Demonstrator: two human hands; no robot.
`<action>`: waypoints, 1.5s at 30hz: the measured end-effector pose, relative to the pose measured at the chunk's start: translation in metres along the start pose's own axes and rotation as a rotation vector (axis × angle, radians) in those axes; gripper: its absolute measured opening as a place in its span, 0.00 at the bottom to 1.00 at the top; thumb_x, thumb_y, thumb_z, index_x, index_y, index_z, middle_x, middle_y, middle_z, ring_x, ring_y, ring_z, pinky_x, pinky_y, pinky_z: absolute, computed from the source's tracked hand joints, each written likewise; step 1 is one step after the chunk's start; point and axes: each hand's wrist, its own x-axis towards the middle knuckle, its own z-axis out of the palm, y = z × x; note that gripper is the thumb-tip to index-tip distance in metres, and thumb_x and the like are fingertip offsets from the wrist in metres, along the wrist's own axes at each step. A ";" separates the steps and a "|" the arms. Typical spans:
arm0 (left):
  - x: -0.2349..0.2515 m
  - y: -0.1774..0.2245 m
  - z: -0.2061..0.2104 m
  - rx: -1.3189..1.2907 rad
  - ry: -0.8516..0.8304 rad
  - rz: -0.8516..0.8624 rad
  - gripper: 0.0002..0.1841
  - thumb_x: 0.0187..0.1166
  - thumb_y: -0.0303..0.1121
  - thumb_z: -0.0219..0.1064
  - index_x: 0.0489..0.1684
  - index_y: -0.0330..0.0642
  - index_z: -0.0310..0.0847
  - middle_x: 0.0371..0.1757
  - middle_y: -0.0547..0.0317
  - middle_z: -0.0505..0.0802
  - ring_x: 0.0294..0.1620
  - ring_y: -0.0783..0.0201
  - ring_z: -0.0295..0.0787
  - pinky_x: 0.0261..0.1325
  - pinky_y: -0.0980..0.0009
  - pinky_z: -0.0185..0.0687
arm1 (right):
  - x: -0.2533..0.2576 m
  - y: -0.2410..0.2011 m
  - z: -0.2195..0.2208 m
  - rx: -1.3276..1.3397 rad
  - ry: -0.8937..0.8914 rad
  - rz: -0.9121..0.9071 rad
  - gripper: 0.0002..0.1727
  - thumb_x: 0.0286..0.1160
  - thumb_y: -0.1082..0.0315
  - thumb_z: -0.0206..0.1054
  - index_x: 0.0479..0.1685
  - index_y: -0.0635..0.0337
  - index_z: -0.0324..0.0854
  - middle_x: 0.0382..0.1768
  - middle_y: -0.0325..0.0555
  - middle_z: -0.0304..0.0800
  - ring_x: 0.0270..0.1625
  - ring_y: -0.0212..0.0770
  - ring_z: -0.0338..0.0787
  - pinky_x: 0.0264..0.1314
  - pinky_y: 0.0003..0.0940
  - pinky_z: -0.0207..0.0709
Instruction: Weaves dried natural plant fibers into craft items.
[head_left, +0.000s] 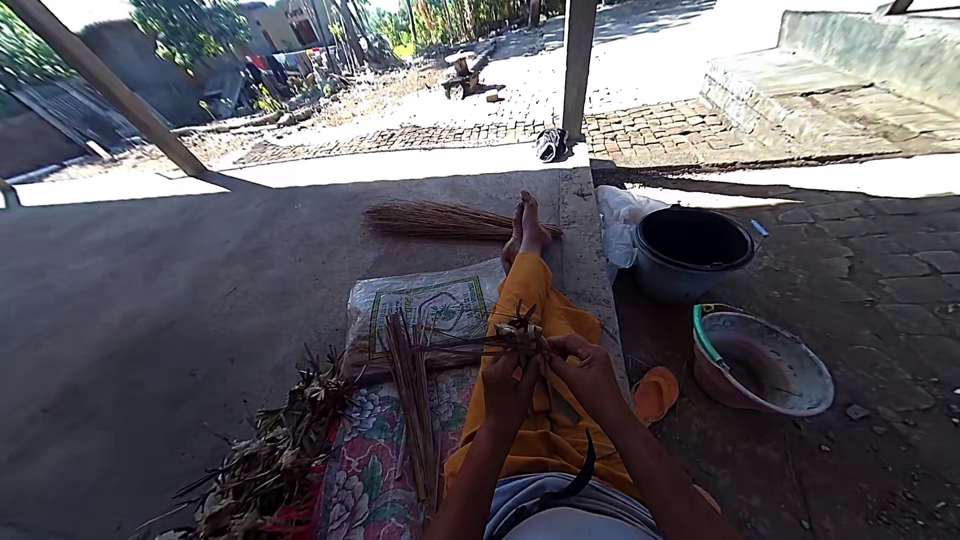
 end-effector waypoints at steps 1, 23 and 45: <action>0.000 0.000 0.000 0.013 -0.001 -0.001 0.06 0.70 0.24 0.73 0.37 0.29 0.91 0.36 0.51 0.95 0.39 0.71 0.94 0.51 0.76 0.90 | 0.000 0.000 -0.001 -0.011 -0.014 0.002 0.12 0.73 0.69 0.68 0.48 0.63 0.92 0.42 0.42 0.92 0.43 0.24 0.87 0.52 0.18 0.80; 0.011 -0.006 -0.041 -0.506 -0.462 -0.301 0.09 0.72 0.18 0.71 0.47 0.31 0.86 0.46 0.61 0.92 0.43 0.74 0.90 0.52 0.72 0.90 | 0.008 0.000 -0.025 0.385 -0.465 0.293 0.03 0.75 0.76 0.69 0.35 0.61 0.84 0.32 0.37 0.87 0.37 0.28 0.85 0.49 0.24 0.81; 0.012 -0.001 -0.034 -0.449 -0.252 -0.157 0.09 0.67 0.15 0.71 0.42 0.34 0.88 0.40 0.66 0.94 0.38 0.77 0.90 0.48 0.73 0.91 | 0.008 -0.023 -0.030 0.633 -0.128 0.349 0.08 0.79 0.80 0.63 0.41 0.62 0.87 0.33 0.44 0.92 0.35 0.35 0.93 0.49 0.31 0.90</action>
